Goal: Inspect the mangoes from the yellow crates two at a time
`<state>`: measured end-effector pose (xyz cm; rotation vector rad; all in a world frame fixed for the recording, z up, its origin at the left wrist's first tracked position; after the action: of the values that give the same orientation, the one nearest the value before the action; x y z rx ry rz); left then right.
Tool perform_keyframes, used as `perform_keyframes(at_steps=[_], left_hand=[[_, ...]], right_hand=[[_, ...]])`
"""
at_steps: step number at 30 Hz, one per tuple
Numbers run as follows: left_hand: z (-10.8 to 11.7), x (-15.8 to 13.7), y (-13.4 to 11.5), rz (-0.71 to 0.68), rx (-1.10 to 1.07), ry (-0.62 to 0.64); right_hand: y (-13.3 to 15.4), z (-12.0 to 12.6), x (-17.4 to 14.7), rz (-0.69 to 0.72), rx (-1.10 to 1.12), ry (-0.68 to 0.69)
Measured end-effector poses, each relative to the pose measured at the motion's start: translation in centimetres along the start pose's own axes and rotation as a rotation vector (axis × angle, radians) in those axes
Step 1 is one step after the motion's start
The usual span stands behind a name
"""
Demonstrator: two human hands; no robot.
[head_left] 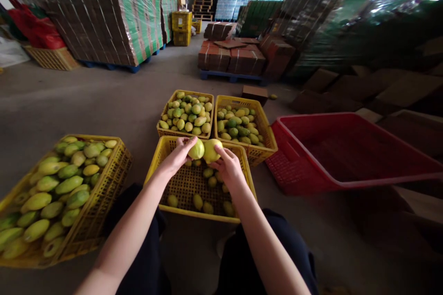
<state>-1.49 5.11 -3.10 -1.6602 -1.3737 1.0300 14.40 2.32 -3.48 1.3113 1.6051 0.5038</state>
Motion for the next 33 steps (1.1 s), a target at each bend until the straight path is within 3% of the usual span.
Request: perform_keyframes(at_steps=[5,8,14,21,28,33], left_hand=[[-0.9,-0.9,-1.8,-0.256,-0.059,0.084],[-0.9,-1.0,-2.5,-0.33,-0.096,0.125],[-0.1,-0.4,-1.5,-0.184,-0.259,0.12],[-0.9,-0.4,-1.1,0.028,-0.495,-0.049],[-1.2,-0.1,-0.4,0.123,-0.407,-0.221],[-1.6,-0.3,-0.2,0.13,-0.356,-0.174]], right_hand=[[2.1,0.1,-1.2,0.425,-0.022,0.053],[2.8,0.1,-1.8,0.519,-0.077,0.101],[2.8,0.5,-1.7,0.405,-0.014,0.141],[2.1,0.4,-1.0,0.215,0.129,0.127],[1.0,0.7,-0.2,0.174,0.089,0.112],[0.4,0.6,0.0,0.1,0.079,0.092]])
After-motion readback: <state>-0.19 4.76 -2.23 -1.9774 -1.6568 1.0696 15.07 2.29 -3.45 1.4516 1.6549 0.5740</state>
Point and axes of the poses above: each hand's wrist, its own x-axis towards the middle knuckle, its own z-axis out of the back of the hand, y = z × x, the point moved 2 cm from there along x, towards the middle knuckle, and after that the axes turned 8 degrees about -z, right-handed, at the moved point
